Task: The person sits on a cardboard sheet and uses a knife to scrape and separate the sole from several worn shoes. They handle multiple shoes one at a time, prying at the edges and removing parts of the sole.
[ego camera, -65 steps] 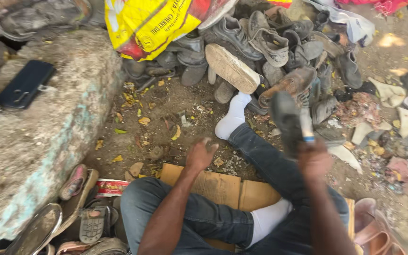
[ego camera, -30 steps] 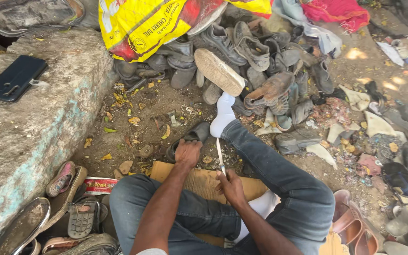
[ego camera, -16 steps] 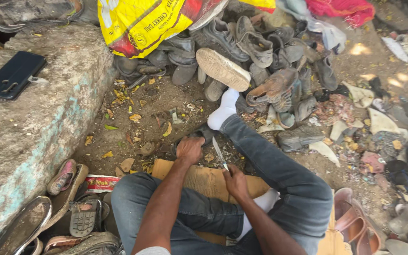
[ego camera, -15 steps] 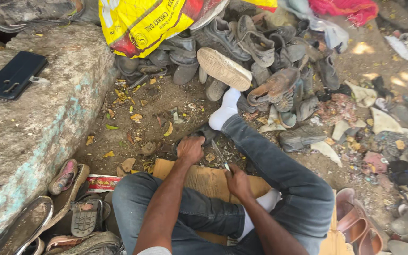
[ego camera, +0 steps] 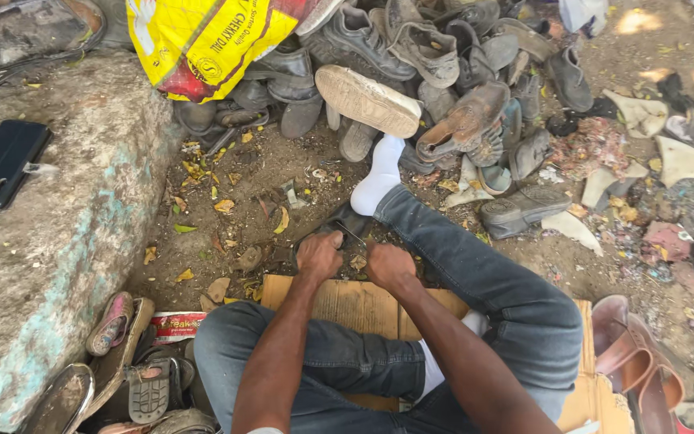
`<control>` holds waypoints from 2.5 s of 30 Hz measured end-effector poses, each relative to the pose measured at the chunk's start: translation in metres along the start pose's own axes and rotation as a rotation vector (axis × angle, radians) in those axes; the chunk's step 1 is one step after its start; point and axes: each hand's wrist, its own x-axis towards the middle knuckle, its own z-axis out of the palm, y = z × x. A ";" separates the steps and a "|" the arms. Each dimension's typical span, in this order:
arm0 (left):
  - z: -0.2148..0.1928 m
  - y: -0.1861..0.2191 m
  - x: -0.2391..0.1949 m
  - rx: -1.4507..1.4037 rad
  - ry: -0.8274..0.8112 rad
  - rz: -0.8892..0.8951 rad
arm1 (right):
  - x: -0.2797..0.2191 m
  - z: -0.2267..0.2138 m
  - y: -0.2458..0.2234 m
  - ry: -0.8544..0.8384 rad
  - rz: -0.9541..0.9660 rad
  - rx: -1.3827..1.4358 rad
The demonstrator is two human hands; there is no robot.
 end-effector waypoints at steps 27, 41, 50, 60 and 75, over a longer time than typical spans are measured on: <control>-0.002 -0.003 0.003 -0.041 0.054 0.064 | 0.010 0.017 -0.003 -0.014 0.080 0.110; 0.003 -0.004 -0.005 -0.153 0.033 0.020 | -0.042 0.030 0.018 -0.104 0.088 -0.014; 0.011 -0.023 0.012 -0.413 0.069 -0.292 | -0.012 0.104 0.052 0.102 0.061 0.681; 0.020 -0.035 0.013 -0.491 0.174 -0.150 | 0.017 0.108 0.026 -0.178 0.128 0.695; 0.033 -0.049 0.015 -0.577 0.168 -0.195 | -0.014 0.076 -0.017 -0.301 0.462 1.474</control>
